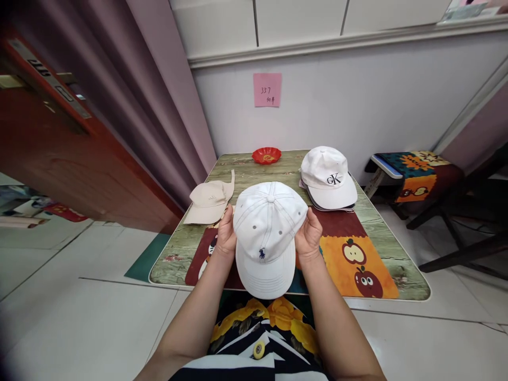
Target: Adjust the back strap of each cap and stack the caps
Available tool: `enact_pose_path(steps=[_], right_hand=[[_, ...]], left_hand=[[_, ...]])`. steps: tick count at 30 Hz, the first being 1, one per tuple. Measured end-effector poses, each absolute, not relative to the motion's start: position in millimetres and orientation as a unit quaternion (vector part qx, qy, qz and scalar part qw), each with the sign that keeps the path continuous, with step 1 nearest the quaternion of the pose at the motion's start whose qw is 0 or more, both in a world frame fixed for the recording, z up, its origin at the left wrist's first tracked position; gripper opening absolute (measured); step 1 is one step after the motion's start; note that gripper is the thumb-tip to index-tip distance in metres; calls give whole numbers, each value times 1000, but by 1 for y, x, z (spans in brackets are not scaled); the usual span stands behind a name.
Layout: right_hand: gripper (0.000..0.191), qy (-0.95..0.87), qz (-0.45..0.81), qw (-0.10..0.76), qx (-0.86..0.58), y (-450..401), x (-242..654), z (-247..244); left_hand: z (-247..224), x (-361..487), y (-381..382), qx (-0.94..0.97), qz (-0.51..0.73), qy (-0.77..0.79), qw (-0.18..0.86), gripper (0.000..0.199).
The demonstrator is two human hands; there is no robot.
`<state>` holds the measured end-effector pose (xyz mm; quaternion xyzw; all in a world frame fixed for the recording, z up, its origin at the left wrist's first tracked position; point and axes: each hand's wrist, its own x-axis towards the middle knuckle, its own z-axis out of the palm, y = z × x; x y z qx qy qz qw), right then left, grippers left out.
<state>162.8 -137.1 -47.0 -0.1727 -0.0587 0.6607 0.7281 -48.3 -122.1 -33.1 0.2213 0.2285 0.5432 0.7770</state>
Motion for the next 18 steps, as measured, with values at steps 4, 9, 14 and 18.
enact_pose_path(steps=[4, 9, 14, 18], right_hand=[[33, -30, 714, 679, -167, -129, 160, -56], [34, -20, 766, 615, -185, -126, 154, -63], [44, -41, 817, 549, -175, -143, 148, -51], [30, -34, 831, 516, -206, -173, 137, -46]], left_hand=[[-40, -33, -133, 226, 546, 181, 786, 74], [-48, -27, -130, 204, 541, 176, 796, 69], [-35, -32, -117, 199, 555, 172, 789, 67], [-24, -33, -107, 203, 618, 183, 737, 67]])
